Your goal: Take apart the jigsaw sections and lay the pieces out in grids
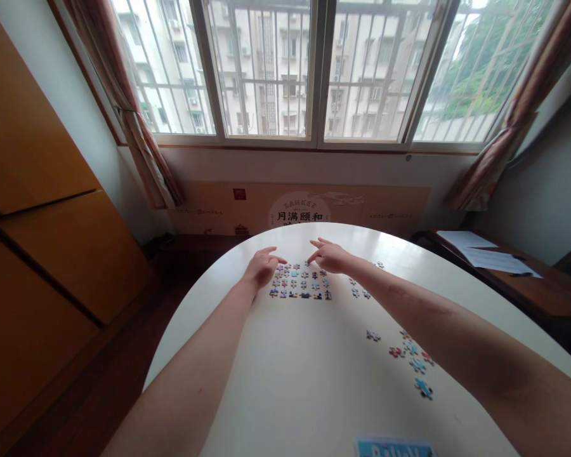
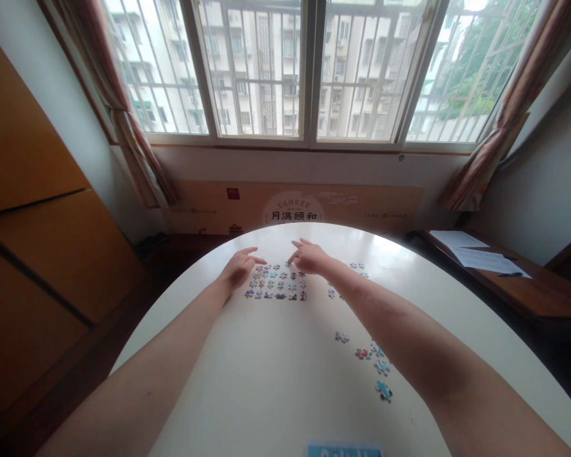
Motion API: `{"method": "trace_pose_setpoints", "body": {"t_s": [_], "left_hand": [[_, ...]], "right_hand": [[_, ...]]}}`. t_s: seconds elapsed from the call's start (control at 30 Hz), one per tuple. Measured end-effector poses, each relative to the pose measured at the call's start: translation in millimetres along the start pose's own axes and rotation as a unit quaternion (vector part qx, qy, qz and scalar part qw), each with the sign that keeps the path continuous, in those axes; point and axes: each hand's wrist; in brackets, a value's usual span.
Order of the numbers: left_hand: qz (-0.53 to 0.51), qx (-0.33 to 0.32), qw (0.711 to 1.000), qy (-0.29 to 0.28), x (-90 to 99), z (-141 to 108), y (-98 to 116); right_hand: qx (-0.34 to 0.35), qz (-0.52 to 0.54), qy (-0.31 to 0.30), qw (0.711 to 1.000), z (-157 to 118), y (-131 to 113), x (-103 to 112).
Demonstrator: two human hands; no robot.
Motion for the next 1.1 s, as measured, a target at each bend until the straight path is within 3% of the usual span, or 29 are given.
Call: {"method": "trace_pose_setpoints", "body": {"t_s": [0.4, 0.63, 0.7, 0.9, 1.1], "left_hand": [[0.023, 0.003, 1.000, 0.018, 0.7, 0, 3], [0.028, -0.006, 0.998, 0.051, 3.3, 1, -4], [0.033, -0.002, 0.997, 0.073, 5.7, 0, -6], [0.054, 0.004, 0.990, 0.129, 11.1, 1, -11], [0.068, 0.012, 0.987, 0.146, 12.5, 1, -11]], "right_hand": [[0.019, 0.001, 0.013, 1.000, -12, -10, 1], [0.008, 0.011, 0.134, 0.991, -42, -12, 33], [-0.011, 0.021, 0.094, 0.995, -60, -8, 46], [-0.053, 0.005, -0.126, 0.991, -128, 14, 63], [-0.084, -0.040, -0.162, 0.982, -175, 13, 45]]}}
Point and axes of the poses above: each hand's wrist, its own z-axis towards the middle knuckle, its own x-axis out of the back of the hand, y = z × x, and after that the axes turned 12 degrees about -x, right-handed
